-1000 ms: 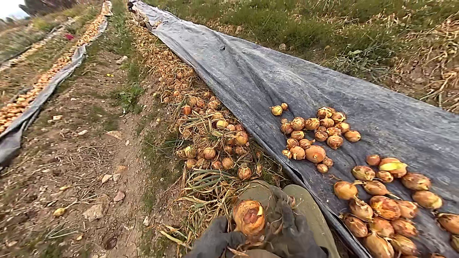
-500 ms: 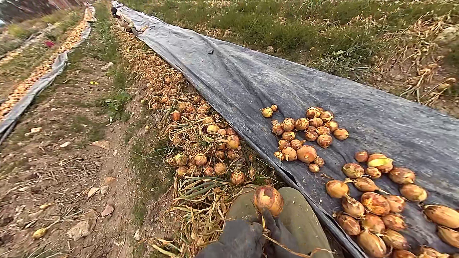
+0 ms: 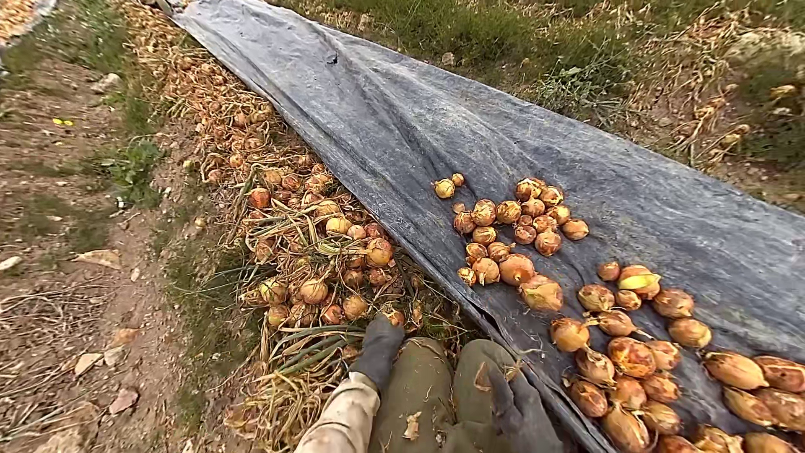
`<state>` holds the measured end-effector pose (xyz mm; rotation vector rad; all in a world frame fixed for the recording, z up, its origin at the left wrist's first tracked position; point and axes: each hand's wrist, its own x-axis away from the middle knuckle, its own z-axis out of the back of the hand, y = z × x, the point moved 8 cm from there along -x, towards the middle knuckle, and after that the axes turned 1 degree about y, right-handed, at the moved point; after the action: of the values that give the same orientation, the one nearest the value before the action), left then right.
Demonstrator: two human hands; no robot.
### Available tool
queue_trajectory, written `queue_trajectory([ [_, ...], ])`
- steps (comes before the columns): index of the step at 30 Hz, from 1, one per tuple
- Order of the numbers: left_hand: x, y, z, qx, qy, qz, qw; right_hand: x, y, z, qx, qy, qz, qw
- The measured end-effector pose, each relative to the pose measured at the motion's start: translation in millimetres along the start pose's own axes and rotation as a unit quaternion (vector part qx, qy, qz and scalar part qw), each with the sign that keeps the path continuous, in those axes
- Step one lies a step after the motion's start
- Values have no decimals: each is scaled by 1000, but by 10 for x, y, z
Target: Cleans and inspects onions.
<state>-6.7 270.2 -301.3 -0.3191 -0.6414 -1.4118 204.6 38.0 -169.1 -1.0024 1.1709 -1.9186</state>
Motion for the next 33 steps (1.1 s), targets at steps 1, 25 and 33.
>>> queue_trajectory([
  [1,-76,69,-46,-4,16,25,1000,70,73,-40,-9,-20,-30,999],
  [25,2134,-7,1047,371,7,-426,825,196,-330,-671,-110,-89,-46,989],
  [33,2477,-457,344,339,-90,-305,885,377,-202,-667,125,-162,54,977],
])
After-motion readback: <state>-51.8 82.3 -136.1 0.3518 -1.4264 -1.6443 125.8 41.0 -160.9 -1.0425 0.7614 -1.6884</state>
